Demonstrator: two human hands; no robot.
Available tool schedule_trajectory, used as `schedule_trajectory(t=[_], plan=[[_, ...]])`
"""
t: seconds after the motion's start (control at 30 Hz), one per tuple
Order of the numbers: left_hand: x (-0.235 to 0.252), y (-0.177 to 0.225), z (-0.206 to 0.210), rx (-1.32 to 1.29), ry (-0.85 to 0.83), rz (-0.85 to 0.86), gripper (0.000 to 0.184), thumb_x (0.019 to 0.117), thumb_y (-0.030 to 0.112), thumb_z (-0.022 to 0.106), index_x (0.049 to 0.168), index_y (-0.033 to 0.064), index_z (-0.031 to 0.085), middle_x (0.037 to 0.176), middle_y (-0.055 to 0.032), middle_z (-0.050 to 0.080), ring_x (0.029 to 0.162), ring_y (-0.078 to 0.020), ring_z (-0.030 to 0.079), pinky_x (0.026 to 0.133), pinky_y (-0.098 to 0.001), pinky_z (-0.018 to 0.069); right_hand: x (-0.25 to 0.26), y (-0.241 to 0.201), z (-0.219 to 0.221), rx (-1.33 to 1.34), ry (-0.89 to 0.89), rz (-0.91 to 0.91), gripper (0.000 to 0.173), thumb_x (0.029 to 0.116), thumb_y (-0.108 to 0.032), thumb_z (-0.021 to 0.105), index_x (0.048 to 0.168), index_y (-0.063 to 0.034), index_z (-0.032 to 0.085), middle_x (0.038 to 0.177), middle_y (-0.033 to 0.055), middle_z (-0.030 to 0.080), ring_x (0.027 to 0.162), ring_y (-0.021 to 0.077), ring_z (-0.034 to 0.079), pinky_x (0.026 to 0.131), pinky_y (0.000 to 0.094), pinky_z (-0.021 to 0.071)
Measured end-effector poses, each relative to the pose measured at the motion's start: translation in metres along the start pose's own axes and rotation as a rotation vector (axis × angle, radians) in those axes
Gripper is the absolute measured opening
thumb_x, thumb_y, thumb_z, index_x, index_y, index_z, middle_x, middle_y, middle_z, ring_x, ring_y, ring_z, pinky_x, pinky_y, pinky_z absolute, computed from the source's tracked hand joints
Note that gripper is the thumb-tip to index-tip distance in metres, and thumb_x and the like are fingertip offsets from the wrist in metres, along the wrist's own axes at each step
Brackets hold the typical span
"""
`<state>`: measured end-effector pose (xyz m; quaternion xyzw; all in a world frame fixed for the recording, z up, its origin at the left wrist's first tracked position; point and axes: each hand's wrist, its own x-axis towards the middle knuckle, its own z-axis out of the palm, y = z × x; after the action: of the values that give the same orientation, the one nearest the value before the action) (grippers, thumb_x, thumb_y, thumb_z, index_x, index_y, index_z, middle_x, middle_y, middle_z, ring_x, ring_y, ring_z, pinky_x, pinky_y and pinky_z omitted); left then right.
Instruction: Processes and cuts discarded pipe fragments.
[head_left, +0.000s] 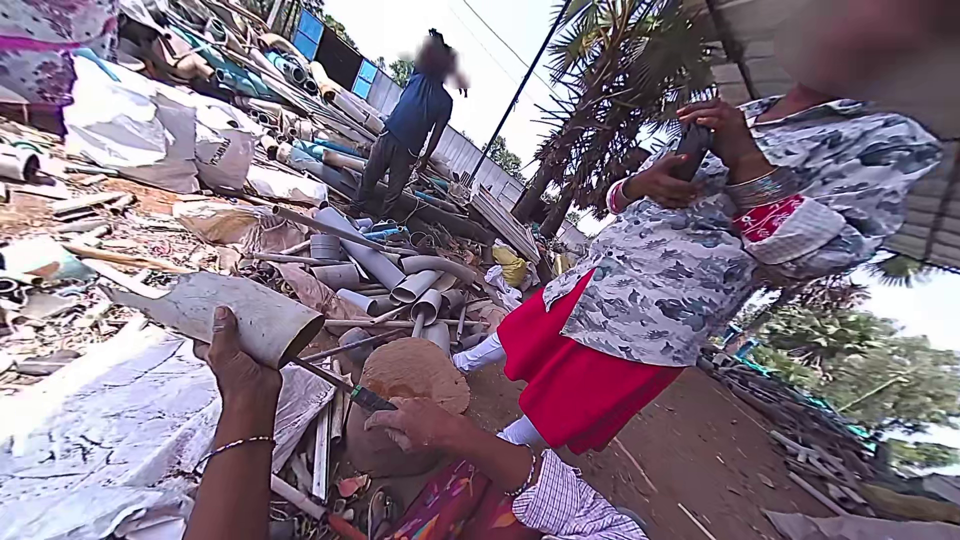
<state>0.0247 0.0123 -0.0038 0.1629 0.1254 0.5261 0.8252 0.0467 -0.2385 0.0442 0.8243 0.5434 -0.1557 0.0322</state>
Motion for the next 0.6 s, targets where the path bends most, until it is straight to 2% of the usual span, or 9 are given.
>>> schedule_trajectory(t=[0.17,0.37,0.43,0.6], plan=[[-0.0001,0.0053,0.0012,-0.009,0.072,-0.027,0.055,0.1092,0.025,0.045,0.157,0.0106,0.021,0.136,-0.0112,0.055,0.115,-0.0145,0.063,0.095,-0.0334,0.0558,0.0019,-0.0007,0.0000,0.010,0.012,-0.029,0.037,0.1008,-0.004,0.054,0.136,-0.0040,0.063,0.120,0.0325,0.063,0.107,0.0471,0.064,0.092,0.0594,0.0497],[0.0002,0.0007,-0.0014,0.011,-0.003,-0.013,0.053,0.1107,0.027,0.039,0.158,0.0097,0.020,0.141,-0.0098,0.054,0.121,-0.0137,0.061,0.101,-0.0339,0.0533,-0.0033,-0.0040,-0.0045,0.011,0.005,-0.013,0.039,0.1000,-0.003,0.055,0.138,-0.0059,0.063,0.123,0.0314,0.063,0.112,0.0459,0.063,0.097,0.0582,0.0482],[-0.0003,-0.0001,-0.0020,0.012,-0.009,-0.005,0.052,0.1108,0.027,0.038,0.157,0.0097,0.022,0.141,-0.0090,0.054,0.122,-0.0136,0.061,0.102,-0.0340,0.0527,-0.0034,-0.0043,-0.0048,0.005,-0.001,-0.015,0.038,0.1005,-0.003,0.055,0.138,-0.0058,0.063,0.122,0.0312,0.063,0.111,0.0455,0.063,0.096,0.0579,0.0487],[-0.0027,0.0007,0.0007,0.022,0.007,-0.017,0.052,0.1104,0.026,0.039,0.157,0.0092,0.022,0.139,-0.0091,0.054,0.120,-0.0125,0.061,0.100,-0.0327,0.0533,-0.0031,-0.0001,-0.0014,0.004,0.011,-0.036,0.038,0.1003,-0.003,0.055,0.137,-0.0045,0.063,0.123,0.0315,0.064,0.113,0.0466,0.063,0.097,0.0589,0.0484]])
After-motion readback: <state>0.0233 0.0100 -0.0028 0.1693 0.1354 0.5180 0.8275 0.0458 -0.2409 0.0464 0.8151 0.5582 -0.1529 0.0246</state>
